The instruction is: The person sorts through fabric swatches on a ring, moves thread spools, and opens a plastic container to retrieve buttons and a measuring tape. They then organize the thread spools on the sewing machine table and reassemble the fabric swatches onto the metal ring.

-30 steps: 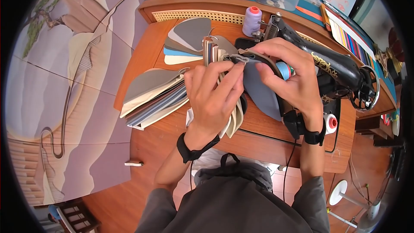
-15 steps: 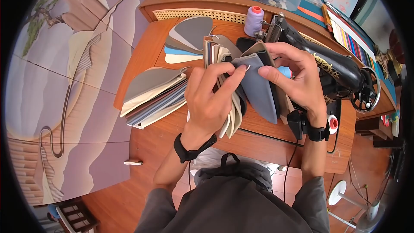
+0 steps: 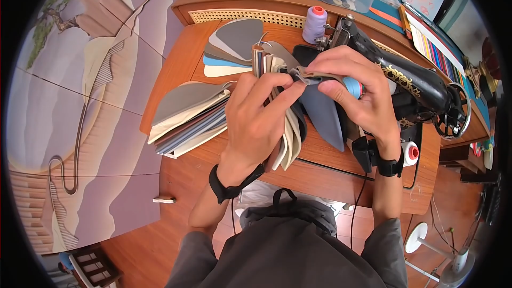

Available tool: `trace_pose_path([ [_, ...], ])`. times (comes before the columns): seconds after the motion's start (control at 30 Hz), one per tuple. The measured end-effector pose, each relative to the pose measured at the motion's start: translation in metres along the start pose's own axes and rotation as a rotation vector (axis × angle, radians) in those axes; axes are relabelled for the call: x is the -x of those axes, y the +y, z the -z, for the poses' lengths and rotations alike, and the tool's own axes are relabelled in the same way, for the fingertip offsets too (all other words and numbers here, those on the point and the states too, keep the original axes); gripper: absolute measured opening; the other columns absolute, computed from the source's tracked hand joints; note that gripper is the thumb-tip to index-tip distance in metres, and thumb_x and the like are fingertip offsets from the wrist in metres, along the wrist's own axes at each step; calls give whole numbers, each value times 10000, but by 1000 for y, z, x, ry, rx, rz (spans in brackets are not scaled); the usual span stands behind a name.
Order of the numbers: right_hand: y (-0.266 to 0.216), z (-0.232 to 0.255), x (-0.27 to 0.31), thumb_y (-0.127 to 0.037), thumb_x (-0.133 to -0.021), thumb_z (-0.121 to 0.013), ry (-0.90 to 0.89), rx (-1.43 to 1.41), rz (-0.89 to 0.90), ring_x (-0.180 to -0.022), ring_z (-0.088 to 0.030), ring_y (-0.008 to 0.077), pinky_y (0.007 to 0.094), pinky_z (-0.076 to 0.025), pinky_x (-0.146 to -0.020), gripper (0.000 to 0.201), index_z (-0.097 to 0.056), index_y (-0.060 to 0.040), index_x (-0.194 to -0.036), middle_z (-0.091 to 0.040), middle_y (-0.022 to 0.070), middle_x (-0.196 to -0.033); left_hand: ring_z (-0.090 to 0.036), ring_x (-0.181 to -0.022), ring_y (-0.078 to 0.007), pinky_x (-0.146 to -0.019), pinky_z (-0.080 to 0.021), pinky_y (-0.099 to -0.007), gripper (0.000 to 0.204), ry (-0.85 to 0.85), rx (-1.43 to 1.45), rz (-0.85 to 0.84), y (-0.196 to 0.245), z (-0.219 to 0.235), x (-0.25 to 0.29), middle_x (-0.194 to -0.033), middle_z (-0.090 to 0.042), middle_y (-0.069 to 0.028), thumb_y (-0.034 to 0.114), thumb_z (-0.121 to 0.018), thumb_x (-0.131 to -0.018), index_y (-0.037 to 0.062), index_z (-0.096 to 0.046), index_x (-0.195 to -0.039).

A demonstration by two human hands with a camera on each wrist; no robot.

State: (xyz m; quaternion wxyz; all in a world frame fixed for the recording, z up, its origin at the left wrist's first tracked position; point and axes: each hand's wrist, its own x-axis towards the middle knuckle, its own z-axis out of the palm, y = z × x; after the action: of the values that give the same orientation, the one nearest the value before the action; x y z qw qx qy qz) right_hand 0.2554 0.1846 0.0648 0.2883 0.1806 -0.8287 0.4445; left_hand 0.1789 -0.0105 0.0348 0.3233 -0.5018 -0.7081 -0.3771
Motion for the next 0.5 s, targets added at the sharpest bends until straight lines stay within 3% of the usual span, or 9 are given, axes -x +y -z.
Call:
trace_pose_path([
  [0.07, -6, 0, -1, -45, -831, -752, -6, 14, -5, -811, -612, 137, 251, -475, -660, 256, -729, -39, -1086, -693, 83, -1011, -491, -724, -227, -640, -421, -332, 342, 13, 28, 2, 0, -2, 2, -935, -644, -17, -44, -665, -697, 73, -738, -1010],
  [0.13, -10, 2, -1, -44, -820, -763, -11, 30, -11, -800, -607, 132, 250, -474, -651, 261, -731, -35, -1079, -694, 78, -1010, -505, -737, -234, -651, -427, -336, 374, 93, 258, 161, 5, -8, 3, -935, -649, -33, -48, -674, -711, 71, -712, -1064],
  [0.27, -12, 2, 3, -96, -782, -821, 14, -6, -130, -840, -634, 105, 220, -483, -658, 338, -711, -47, -1098, -706, 41, -1010, -519, -746, -244, -656, -431, -337, 430, 173, 299, 97, 7, -10, 0, -935, -655, -55, -67, -677, -722, 84, -682, -1124],
  [0.33, -12, -1, 3, -119, -772, -838, 69, -62, -176, -862, -643, 96, 209, -485, -666, 373, -697, -52, -1111, -711, 29, -1014, -559, -781, -234, -665, -443, -321, 298, 9, 148, 9, 3, -3, 0, -926, -696, -89, -59, -737, -797, 49, -657, -1063],
  [0.5, -8, -7, 3, -120, -788, -832, 139, -183, -255, -876, -656, 82, 208, -490, -676, 422, -639, -52, -1157, -724, 21, -1008, -541, -762, -251, -650, -430, -331, 346, 91, 182, 2, 1, -9, 1, -922, -672, -82, -74, -701, -764, 73, -663, -1075],
])
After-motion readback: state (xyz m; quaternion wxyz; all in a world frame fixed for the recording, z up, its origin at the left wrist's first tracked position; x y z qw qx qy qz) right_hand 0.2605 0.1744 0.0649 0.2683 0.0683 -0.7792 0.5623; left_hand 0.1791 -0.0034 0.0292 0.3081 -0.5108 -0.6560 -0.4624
